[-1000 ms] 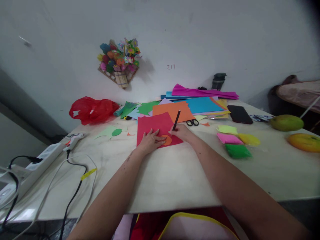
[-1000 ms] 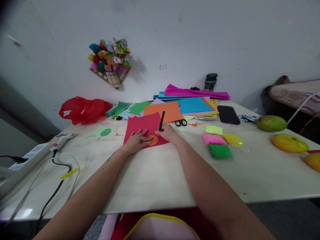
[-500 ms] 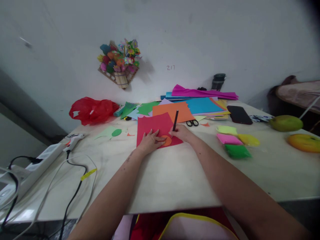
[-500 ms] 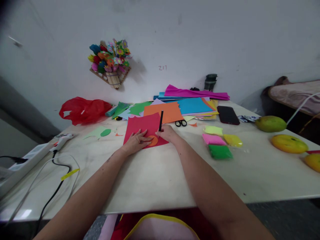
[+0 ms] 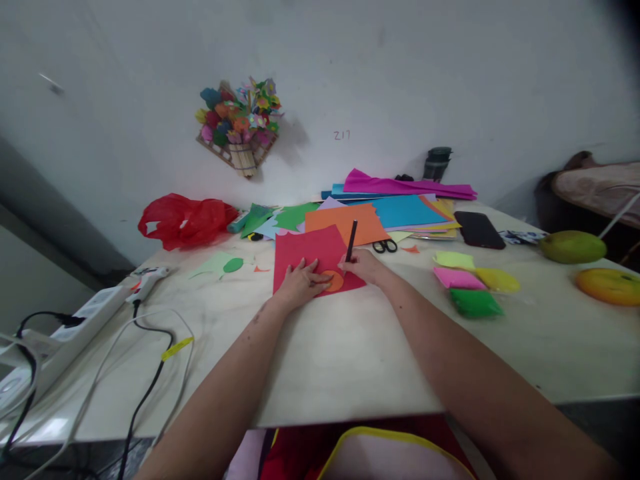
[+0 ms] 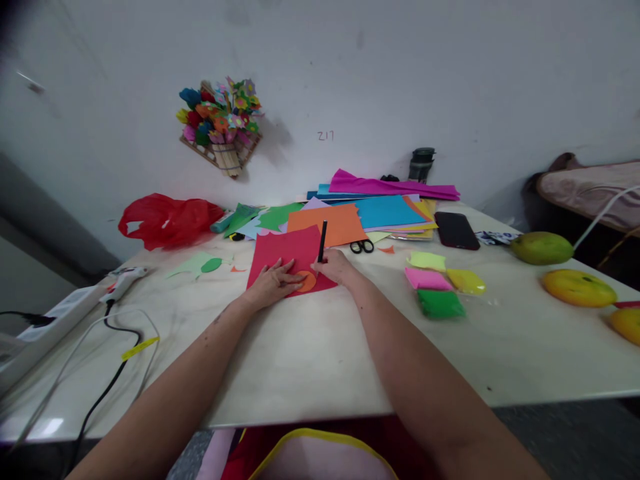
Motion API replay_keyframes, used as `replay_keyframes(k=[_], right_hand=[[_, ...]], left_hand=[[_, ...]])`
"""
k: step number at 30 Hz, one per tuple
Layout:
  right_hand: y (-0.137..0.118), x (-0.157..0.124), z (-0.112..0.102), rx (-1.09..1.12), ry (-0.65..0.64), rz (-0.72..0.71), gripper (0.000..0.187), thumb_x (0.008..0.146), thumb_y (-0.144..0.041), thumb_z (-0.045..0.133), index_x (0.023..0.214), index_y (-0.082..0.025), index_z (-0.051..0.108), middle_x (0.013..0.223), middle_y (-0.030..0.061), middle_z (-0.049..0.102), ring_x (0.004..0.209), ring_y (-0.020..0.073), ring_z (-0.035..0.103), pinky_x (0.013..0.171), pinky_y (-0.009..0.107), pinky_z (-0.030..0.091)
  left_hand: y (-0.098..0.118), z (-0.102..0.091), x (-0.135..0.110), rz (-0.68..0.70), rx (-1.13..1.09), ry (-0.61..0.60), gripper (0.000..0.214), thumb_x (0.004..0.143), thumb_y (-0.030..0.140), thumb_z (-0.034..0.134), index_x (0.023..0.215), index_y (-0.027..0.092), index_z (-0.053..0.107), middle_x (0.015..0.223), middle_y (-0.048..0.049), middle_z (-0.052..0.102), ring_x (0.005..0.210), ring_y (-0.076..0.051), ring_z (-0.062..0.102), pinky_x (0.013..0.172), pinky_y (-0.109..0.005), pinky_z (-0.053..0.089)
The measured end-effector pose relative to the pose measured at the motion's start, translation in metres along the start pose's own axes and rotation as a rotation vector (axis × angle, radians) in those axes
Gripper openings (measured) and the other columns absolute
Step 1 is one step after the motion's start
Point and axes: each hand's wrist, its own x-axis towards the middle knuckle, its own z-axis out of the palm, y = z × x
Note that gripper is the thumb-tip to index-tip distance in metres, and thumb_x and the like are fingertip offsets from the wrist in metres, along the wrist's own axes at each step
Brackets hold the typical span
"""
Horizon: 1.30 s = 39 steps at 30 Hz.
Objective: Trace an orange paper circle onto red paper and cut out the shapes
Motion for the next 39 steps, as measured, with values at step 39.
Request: replay_keyframes(k=[39], right_hand=[[0.0029,0.002,0.0023,0.264,0.1,0.145,0.019,0.063,-0.032,0.061,0.059,-0.013,0.06,0.056,0.0023,0.059,0.052,0.0111,0.053,0.053,0.024,0.044]], left_hand=[[0.0004,0.0002,-0.0021,0.016,-0.069,0.058,0.039,0.079,0.053,0.043,0.115,0.041,0.05,0.143,0.001,0.019,0.129,-0.031,0.011,0.098,-0.056,0.011]])
